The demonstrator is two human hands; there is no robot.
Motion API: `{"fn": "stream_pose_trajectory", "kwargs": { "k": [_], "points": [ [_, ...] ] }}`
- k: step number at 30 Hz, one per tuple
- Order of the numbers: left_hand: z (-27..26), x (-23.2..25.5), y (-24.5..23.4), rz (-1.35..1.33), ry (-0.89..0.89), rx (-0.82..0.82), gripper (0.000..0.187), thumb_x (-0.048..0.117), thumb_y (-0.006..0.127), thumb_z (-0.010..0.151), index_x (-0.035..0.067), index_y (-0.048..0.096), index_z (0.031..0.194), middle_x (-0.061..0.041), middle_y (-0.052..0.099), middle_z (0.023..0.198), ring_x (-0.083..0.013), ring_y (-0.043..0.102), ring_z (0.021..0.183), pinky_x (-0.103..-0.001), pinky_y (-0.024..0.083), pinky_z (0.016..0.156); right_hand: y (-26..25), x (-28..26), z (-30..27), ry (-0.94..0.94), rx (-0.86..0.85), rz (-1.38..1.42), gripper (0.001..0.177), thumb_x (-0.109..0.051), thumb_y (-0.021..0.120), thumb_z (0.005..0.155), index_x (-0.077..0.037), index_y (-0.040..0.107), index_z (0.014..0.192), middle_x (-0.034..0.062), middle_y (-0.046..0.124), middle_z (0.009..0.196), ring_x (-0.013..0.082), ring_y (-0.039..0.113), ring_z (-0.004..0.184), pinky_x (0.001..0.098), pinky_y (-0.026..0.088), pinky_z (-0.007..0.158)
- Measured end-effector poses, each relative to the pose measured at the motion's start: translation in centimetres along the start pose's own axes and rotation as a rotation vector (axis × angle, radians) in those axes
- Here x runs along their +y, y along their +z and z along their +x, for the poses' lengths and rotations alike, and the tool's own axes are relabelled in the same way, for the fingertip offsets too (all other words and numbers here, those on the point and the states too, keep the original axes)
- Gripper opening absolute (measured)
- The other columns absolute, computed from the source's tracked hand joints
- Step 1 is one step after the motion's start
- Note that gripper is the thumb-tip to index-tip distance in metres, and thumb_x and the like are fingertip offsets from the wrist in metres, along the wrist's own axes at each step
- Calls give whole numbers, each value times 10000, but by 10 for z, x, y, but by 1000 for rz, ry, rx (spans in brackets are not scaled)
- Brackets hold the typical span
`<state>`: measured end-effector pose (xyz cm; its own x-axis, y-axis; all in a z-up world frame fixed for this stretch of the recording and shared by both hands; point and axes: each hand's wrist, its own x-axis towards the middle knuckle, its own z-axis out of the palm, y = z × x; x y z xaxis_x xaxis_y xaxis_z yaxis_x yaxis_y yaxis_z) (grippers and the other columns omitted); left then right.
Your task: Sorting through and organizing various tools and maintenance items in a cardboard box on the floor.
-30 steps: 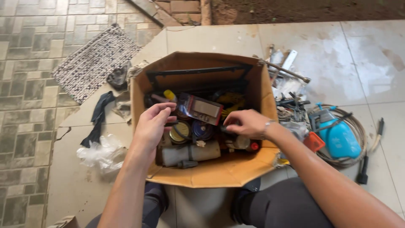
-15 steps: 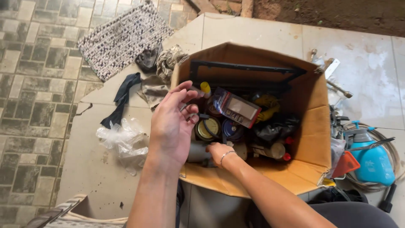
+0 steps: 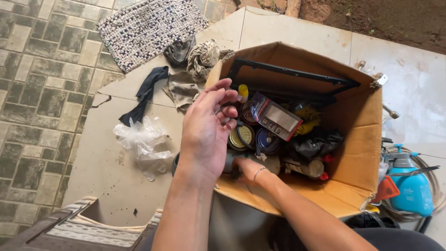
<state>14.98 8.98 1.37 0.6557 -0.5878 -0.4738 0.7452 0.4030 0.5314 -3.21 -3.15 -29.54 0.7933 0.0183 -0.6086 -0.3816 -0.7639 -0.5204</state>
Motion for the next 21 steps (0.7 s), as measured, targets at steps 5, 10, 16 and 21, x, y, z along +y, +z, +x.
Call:
{"fn": "stream_pose_trajectory", "kwargs": {
  "k": [5, 10, 16, 21],
  "points": [
    [4, -5, -6, 34, 31, -4, 235, 138, 575, 971, 71, 644, 1185, -23, 700, 901, -80, 575, 695, -234, 415, 607, -53, -17, -48, -31, 170, 635, 522, -152, 867, 750, -89, 662, 1226, 66, 692, 1061, 203, 648, 909, 352, 551, 790],
    [8, -12, -1, 143, -3, -13, 235, 163, 572, 969, 92, 663, 1174, -15, 703, 923, -85, 579, 699, -229, 412, 591, -104, -6, -101, 48, 208, 1419, 463, -163, 815, 866, -126, 664, 1302, -4, 639, 992, 121, 613, 887, 309, 512, 739],
    [15, -21, -1, 296, -39, 16, 237, 181, 573, 974, 98, 678, 1170, -15, 710, 972, -87, 580, 717, -227, 407, 593, -131, 21, -146, 122, 477, 1837, 309, -214, 782, 828, -161, 687, 1118, -27, 717, 1023, 132, 655, 942, 294, 516, 750],
    [20, -32, 4, 393, -63, 18, 233, 195, 580, 972, 105, 693, 1154, -1, 713, 981, -83, 584, 719, -228, 406, 594, -123, 90, -145, 187, 735, 1967, 171, -226, 804, 894, -150, 698, 1005, -18, 671, 971, 166, 658, 928, 301, 532, 734]
  ]
}}
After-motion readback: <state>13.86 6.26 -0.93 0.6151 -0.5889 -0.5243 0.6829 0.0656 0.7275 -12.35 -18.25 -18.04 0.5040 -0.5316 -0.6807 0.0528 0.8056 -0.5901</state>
